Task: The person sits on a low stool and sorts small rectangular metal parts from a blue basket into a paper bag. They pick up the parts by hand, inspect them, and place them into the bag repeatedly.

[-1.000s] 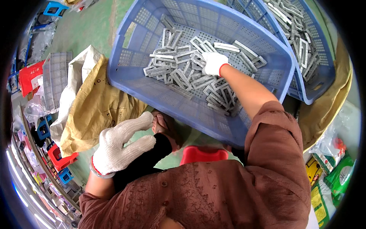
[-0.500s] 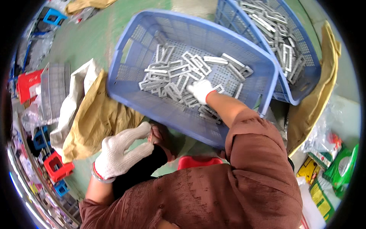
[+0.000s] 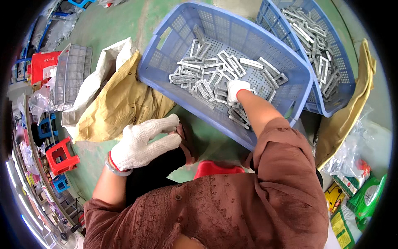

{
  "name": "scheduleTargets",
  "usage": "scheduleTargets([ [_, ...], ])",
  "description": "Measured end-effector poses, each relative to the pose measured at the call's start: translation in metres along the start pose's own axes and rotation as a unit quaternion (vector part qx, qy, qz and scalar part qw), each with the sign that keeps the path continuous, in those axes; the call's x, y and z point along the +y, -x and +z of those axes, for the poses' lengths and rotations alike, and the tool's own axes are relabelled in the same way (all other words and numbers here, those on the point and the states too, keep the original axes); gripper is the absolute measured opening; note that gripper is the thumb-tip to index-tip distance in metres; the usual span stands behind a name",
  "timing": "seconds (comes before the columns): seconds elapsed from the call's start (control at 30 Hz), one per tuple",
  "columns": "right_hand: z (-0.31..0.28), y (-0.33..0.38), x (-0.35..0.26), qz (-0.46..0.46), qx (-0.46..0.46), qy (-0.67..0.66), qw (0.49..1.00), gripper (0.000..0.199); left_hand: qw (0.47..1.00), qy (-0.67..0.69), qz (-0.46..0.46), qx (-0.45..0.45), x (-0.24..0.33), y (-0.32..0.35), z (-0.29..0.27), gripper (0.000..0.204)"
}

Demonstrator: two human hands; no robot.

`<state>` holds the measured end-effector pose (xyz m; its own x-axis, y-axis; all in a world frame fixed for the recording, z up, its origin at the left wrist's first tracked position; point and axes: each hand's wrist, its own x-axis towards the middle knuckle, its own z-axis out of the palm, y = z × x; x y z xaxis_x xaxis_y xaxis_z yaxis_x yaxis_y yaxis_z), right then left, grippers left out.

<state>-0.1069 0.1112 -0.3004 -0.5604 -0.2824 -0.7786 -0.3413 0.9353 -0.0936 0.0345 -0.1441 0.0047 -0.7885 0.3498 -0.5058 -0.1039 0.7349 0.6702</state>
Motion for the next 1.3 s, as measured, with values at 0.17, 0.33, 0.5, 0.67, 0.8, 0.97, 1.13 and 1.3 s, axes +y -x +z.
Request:
scheduleTargets([
  [0.17,-0.019,0.047,0.027,-0.033,0.062,-0.413,0.908,0.045,0.999,-0.004,-0.038,0.014,0.018,0.014,-0.003,0.045],
  [0.33,-0.074,0.15,0.005,-0.287,0.071,-0.729,0.618,0.026,0.994,0.04,0.011,0.1,0.021,0.008,0.015,0.057],
  [0.5,-0.105,0.27,-0.047,-0.367,0.126,-0.735,0.556,0.017,0.931,0.32,0.163,0.07,0.054,-0.003,0.036,0.047],
  [0.67,-0.087,0.336,-0.061,-0.406,0.144,-0.779,0.456,0.02,0.891,0.268,0.298,0.212,0.098,0.026,0.06,0.042],
  [0.8,-0.067,0.357,-0.063,-0.407,0.177,-0.795,0.414,0.021,0.897,0.265,0.267,0.233,0.101,0.04,0.065,0.039],
  [0.97,-0.059,0.371,-0.045,-0.455,0.11,-0.805,0.365,0.025,0.911,0.19,0.267,0.25,0.091,0.057,0.048,0.038],
  [1.13,-0.056,0.367,-0.039,-0.423,0.104,-0.823,0.364,0.034,0.845,0.102,0.362,0.38,0.066,0.041,0.049,0.036],
  [1.3,-0.053,0.352,-0.038,-0.414,0.073,-0.828,0.371,0.037,0.721,-0.101,0.437,0.529,0.061,0.033,0.04,0.046],
])
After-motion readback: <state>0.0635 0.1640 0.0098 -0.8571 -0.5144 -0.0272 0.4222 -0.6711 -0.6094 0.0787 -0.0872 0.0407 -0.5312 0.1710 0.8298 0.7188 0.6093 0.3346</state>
